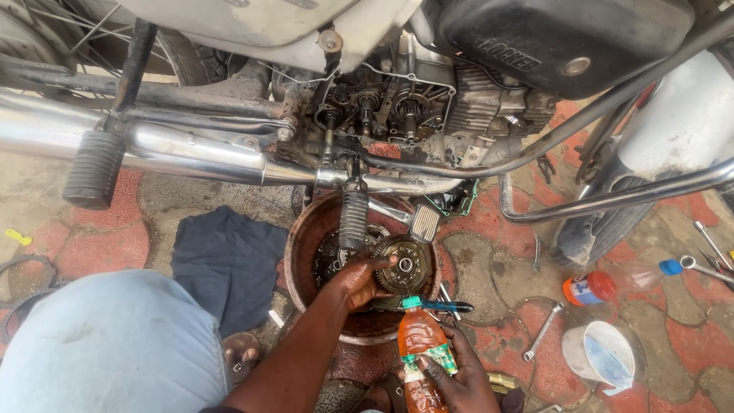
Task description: The recorder is repairing the clutch assembly of a motorcycle, cleaning parts with oil and reassembling them.
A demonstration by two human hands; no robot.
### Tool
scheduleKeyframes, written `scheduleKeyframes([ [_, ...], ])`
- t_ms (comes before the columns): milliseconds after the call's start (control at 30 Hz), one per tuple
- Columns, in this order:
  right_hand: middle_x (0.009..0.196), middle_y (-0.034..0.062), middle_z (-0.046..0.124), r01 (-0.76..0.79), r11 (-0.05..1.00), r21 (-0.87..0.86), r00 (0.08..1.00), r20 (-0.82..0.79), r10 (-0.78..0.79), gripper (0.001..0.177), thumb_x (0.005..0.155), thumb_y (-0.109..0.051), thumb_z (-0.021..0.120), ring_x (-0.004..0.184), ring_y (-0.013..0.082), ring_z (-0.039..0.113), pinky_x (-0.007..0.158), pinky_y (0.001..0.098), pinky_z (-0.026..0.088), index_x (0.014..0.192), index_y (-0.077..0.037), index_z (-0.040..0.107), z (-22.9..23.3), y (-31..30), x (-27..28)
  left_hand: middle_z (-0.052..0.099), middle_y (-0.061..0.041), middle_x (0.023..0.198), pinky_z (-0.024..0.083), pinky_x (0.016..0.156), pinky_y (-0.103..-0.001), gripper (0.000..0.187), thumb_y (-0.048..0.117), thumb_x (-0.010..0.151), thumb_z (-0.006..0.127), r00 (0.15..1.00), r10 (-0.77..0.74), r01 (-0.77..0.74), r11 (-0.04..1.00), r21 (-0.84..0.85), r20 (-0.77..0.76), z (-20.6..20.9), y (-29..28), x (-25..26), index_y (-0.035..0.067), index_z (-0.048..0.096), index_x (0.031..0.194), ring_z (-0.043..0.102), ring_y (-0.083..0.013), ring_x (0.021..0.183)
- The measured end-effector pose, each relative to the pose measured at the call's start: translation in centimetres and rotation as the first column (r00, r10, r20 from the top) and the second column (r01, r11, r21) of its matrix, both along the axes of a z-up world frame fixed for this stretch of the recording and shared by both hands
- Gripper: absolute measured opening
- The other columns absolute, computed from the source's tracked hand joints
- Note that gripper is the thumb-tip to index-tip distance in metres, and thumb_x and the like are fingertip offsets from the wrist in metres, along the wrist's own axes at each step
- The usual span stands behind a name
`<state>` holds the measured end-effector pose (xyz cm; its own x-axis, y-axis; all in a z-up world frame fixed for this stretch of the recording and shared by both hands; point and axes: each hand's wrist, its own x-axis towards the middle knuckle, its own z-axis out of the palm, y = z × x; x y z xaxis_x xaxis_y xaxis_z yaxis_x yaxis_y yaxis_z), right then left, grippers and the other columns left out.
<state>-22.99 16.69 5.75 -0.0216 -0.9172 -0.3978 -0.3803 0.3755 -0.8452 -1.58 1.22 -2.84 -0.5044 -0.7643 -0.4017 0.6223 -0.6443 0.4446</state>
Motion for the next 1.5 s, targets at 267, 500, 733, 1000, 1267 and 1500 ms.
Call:
scheduleKeyframes([
  [267, 0.126, 0.0144, 0.068, 0.071, 0.996, 0.05, 0.992, 0.097, -0.076, 0.054, 0.087, -0.015, 0.073, 0.119, 0.0228, 0.065, 0.098, 0.0418, 0.057, 0.136, -0.006, 0.054, 2.2, 0.2, 1.4, 0.024, -0.032, 0.161, 0.045, 0.11, -0.064, 0.126, 0.006, 0.068, 0.083, 0.994, -0.08, 0.083, 0.995, -0.048, 0.078, -1.1, 0.1, -0.2, 0.015, -0.001, 0.162, 0.047, -0.0421, 0.14],
  [500, 0.122, 0.0102, 0.071, 0.109, 0.994, 0.022, 0.994, 0.008, -0.109, 0.056, 0.088, -0.016, 0.072, 0.113, 0.0189, 0.067, 0.094, 0.0369, 0.058, 0.139, -0.009, 0.049, 1.6, 1.1, 2.3, 0.035, -0.025, 0.162, 0.041, 0.106, -0.069, 0.114, 0.03, 0.071, 0.085, 0.976, -0.08, 0.083, 0.996, -0.008, 0.2, -0.7, -0.2, -0.3, 0.01, 0.016, 0.16, 0.045, -0.0426, 0.142],
  [733, 0.117, 0.0148, 0.069, 0.373, 0.858, -0.353, 0.925, 0.065, -0.375, 0.051, 0.086, -0.006, 0.077, 0.105, 0.02, 0.068, 0.09, 0.0338, 0.057, 0.129, 0.001, 0.051, 0.1, 0.9, -3.6, 0.039, -0.023, 0.16, 0.013, 0.122, -0.068, 0.121, 0.079, 0.062, 0.071, 0.859, -0.102, 0.05, 0.992, 0.117, 0.502, -0.8, -0.9, -0.4, 0.01, 0.041, 0.157, 0.026, -0.042, 0.152],
  [1000, 0.119, 0.0206, 0.065, 0.507, 0.623, -0.596, 0.502, -0.383, -0.775, 0.072, 0.075, -0.015, 0.089, 0.11, 0.0341, 0.064, 0.098, 0.0431, 0.05, 0.131, 0.0, 0.047, -12.6, -3.2, -16.9, 0.052, -0.021, 0.154, 0.024, 0.124, -0.059, 0.109, 0.048, 0.069, 0.084, 0.906, 0.067, -0.141, 0.979, 0.15, 0.418, -0.4, -1.0, 0.4, 0.007, 0.028, 0.154, 0.045, -0.0378, 0.148],
  [1267, 0.125, 0.0273, 0.067, 0.693, 0.595, -0.406, 0.369, -0.51, -0.777, 0.079, 0.072, -0.021, 0.093, 0.112, 0.0406, 0.067, 0.102, 0.043, 0.051, 0.132, 0.003, 0.047, -15.6, -2.5, -16.3, 0.045, -0.025, 0.147, 0.034, 0.112, -0.056, 0.094, 0.024, 0.078, 0.082, 0.896, -0.081, 0.038, 0.993, 0.108, 0.436, 0.4, 0.3, 1.8, 0.006, 0.036, 0.157, 0.045, -0.0393, 0.135],
  [1500, 0.114, 0.0266, 0.073, 0.787, 0.532, -0.313, 0.376, -0.441, -0.815, 0.068, 0.072, -0.013, 0.093, 0.099, 0.0352, 0.072, 0.091, 0.041, 0.055, 0.126, 0.007, 0.056, -16.9, -1.4, -15.8, 0.058, -0.022, 0.142, 0.048, 0.112, -0.053, 0.091, 0.026, 0.068, 0.082, 0.966, 0.058, -0.107, 0.977, 0.184, 0.254, 3.3, 0.4, 2.8, 0.01, 0.041, 0.148, 0.06, -0.0363, 0.13],
])
